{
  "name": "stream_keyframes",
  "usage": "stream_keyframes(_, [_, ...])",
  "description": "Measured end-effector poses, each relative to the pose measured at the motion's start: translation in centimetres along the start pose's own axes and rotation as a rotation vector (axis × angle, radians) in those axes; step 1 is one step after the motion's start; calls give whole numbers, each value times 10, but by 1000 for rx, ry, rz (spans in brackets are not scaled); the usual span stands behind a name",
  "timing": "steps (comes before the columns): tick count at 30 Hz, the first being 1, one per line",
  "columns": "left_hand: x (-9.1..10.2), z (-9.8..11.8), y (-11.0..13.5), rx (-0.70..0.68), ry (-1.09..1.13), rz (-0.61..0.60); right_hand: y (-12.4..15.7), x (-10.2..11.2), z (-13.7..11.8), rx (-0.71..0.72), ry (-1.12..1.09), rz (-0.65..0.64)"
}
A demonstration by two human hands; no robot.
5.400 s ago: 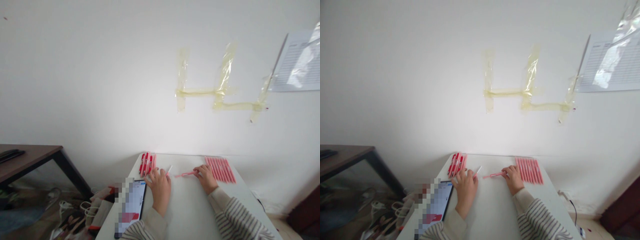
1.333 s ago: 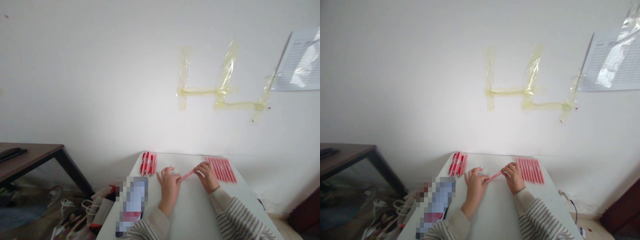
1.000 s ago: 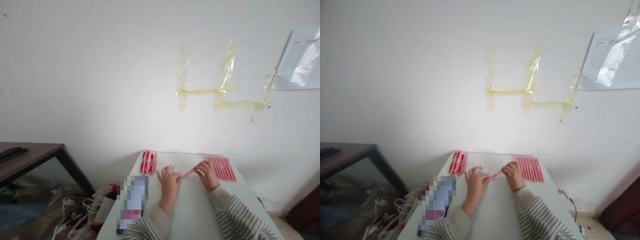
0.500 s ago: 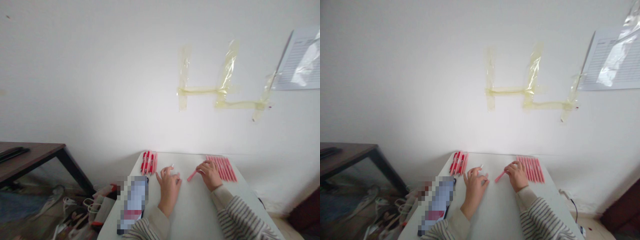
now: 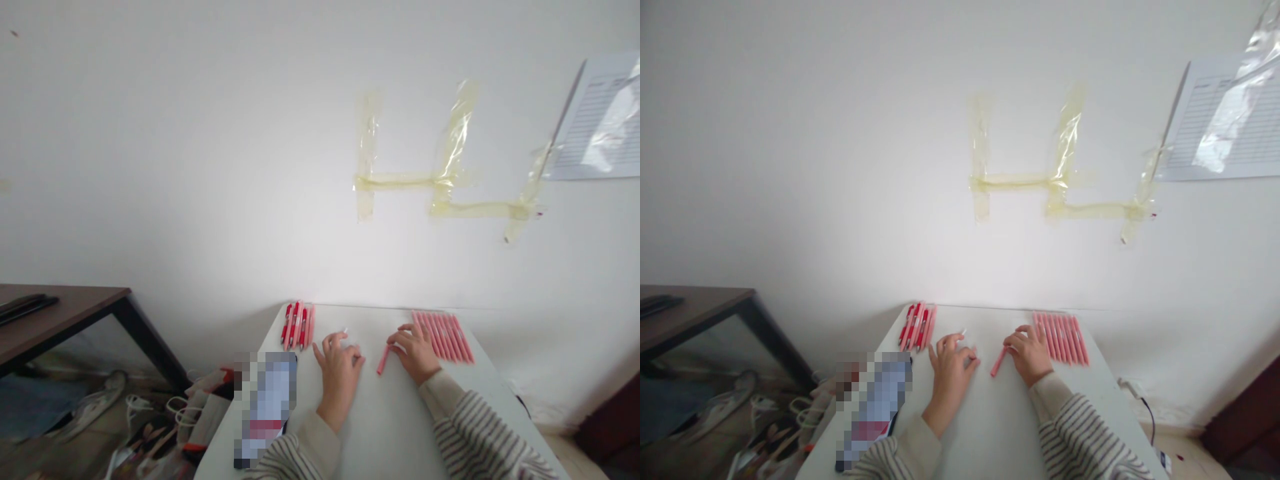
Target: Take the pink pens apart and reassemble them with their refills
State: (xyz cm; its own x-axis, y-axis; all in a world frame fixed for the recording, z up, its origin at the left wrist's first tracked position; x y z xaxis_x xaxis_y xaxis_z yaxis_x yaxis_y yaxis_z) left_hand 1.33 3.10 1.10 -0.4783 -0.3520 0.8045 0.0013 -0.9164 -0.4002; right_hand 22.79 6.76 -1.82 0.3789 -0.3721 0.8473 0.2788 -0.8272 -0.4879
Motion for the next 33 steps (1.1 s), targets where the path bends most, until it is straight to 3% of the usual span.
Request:
stream_keyframes(19, [-2,-1,-4,-2,9,-13,2,13,-13,-35,-79,-22])
stream_keyframes(27, [10,-5,0,36,-2,53,8,22,-29,65,-207,-130])
stream_keyframes(33, [14,-7,-1,60,-40,54,9,17,-29,89,-158,-143])
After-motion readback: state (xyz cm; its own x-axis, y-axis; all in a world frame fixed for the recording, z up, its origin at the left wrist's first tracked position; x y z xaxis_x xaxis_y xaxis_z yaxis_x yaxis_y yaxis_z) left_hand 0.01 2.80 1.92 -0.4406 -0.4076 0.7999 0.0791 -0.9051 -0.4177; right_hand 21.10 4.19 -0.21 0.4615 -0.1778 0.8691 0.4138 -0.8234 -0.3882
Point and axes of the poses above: each hand's wrist, its own y-axis away from the middle knuckle, its own x-axis out of the back of the hand, z = x × y, the point moved 5 cm from there along -y, towards the middle knuckle, and after that the axes turned 1 degree about -y, right-handed, at the moved point
